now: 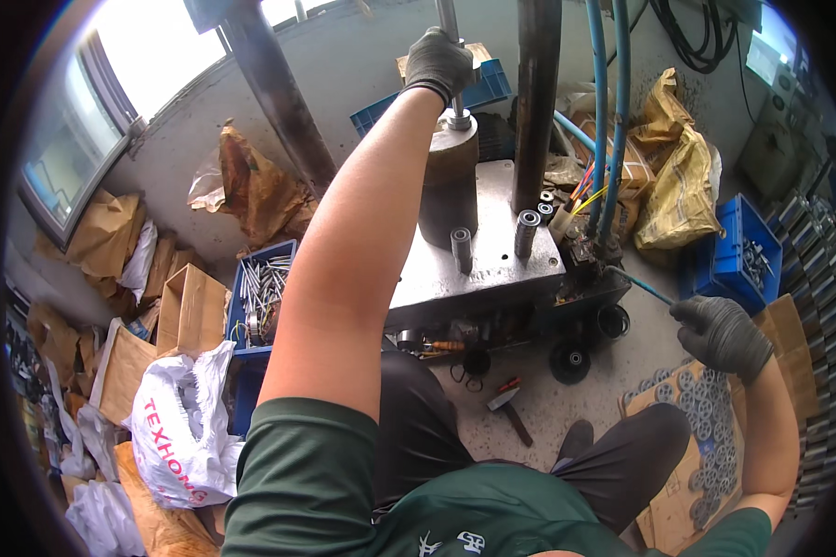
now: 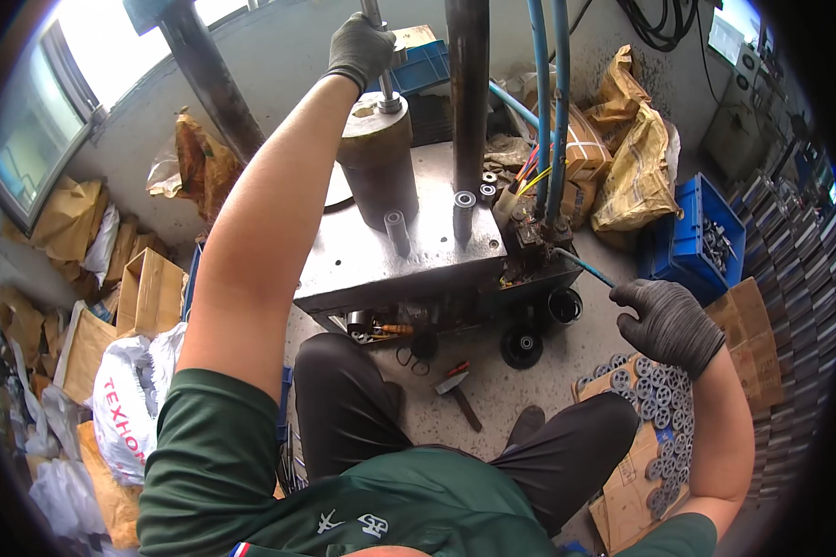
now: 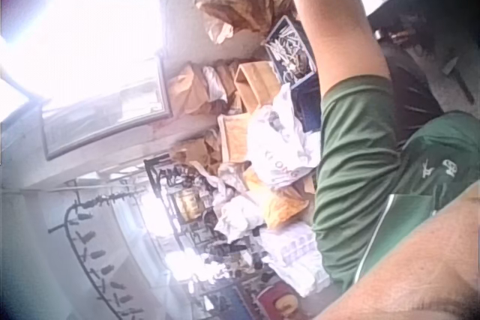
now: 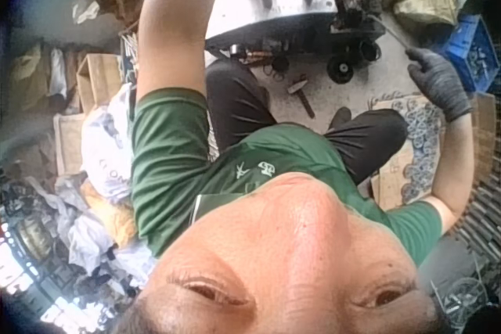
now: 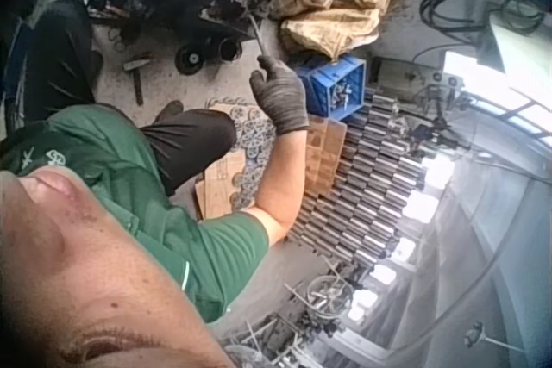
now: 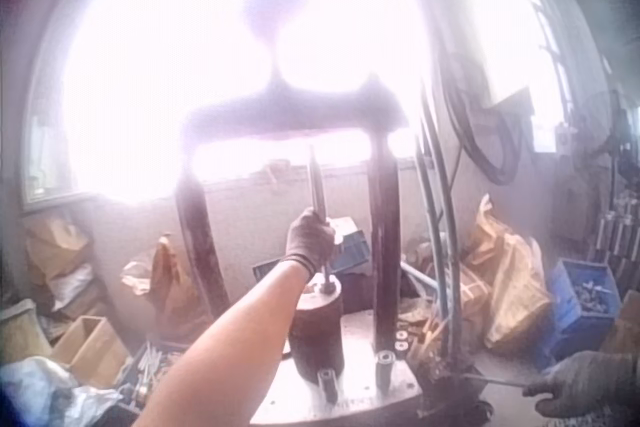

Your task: The recorder is assembling metal rods and gears into a housing using a manual press machine.

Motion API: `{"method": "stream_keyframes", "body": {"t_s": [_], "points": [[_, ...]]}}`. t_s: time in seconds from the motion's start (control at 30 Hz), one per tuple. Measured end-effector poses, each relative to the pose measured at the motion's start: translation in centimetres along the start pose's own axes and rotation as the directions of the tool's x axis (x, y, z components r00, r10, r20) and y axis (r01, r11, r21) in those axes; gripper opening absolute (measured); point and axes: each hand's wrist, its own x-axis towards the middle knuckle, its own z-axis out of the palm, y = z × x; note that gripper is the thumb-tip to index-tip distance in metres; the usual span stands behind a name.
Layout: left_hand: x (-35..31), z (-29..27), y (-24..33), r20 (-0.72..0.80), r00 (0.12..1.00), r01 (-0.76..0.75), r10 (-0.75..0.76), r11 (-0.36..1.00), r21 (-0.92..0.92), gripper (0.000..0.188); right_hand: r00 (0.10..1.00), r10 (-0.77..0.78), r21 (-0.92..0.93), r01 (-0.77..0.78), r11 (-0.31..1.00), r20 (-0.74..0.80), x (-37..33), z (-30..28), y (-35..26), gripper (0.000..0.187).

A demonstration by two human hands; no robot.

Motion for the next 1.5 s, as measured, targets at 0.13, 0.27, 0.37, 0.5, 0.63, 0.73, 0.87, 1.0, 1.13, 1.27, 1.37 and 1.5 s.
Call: {"method": "stream_keyframes", "body": {"t_s": [0.13,0.27,0.37,0.5,0.63,0.73,0.87,1.0,1.13,1.27,1.37,1.5], "points": [[-1.0,-0.7,0.9,-0.043,0.998,0.037,-0.037,0.999,-0.003,0.034,1.0,-0.001,0.021,0.001,1.0,-0.019,-0.3,0.2,0.4,0.033],[-1.0,-0.9,0.8,-0.019,0.997,0.074,-0.074,0.997,0.004,0.034,0.999,0.021,0.091,-0.017,0.996,-0.047,-0.6,0.6,0.1,0.033],[-1.3,-1.2,1.6,0.029,0.996,0.085,-0.085,0.996,-0.002,0.039,0.996,0.051,0.128,-0.041,0.991,-0.078,-1.6,1.3,0.2,0.033],[-1.2,-1.5,0.8,-0.002,0.995,0.101,-0.101,0.994,-0.04,0.033,0.994,0.07,0.131,-0.058,0.99,-0.089,-3.3,3.3,-0.9,0.028],[-1.4,-1.3,1.9,0.022,0.997,0.08,-0.08,0.996,-0.039,0.036,0.986,0.144,0.049,-0.149,0.988,0.087,-6.1,5.8,0.2,0.022],[-1.1,-1.1,1.4,0.026,0.997,0.074,-0.073,0.997,-0.031,0.035,0.988,0.085,0.005,-0.087,0.996,0.128,-6.7,6.7,-0.1,0.021],[-0.9,-0.8,1.0,-0.002,0.997,0.075,-0.075,0.997,-0.035,0.032,0.977,0.133,0.008,-0.136,0.991,0.169,-6.0,5.8,-0.8,0.024],[-0.8,-0.5,0.6,-0.035,0.998,0.052,-0.053,0.998,-0.025,0.031,0.981,0.104,0.061,-0.115,0.992,0.163,-5.4,5.0,-0.3,0.026],[-1.0,-0.5,0.7,-0.039,0.998,0.053,-0.053,0.999,-0.012,0.032,0.985,0.163,0.122,-0.169,0.978,0.056,-4.9,4.1,-0.2,0.027],[-1.0,-0.7,0.5,-0.025,0.998,0.063,-0.063,0.998,-0.01,0.032,0.984,0.164,0.146,-0.172,0.974,0.068,-4.9,4.4,0.2,0.027],[-0.6,-0.1,0.8,-0.027,0.997,0.065,-0.066,0.998,-0.013,0.032,0.979,0.03,-0.065,-0.017,0.998,0.201,-5.6,4.5,1.1,0.025],[-0.9,-0.4,0.4,-0.039,0.996,0.082,-0.082,0.997,-0.005,0.032,0.985,0.099,0.133,-0.118,0.984,0.144,-4.2,3.8,0.3,0.02]]}}
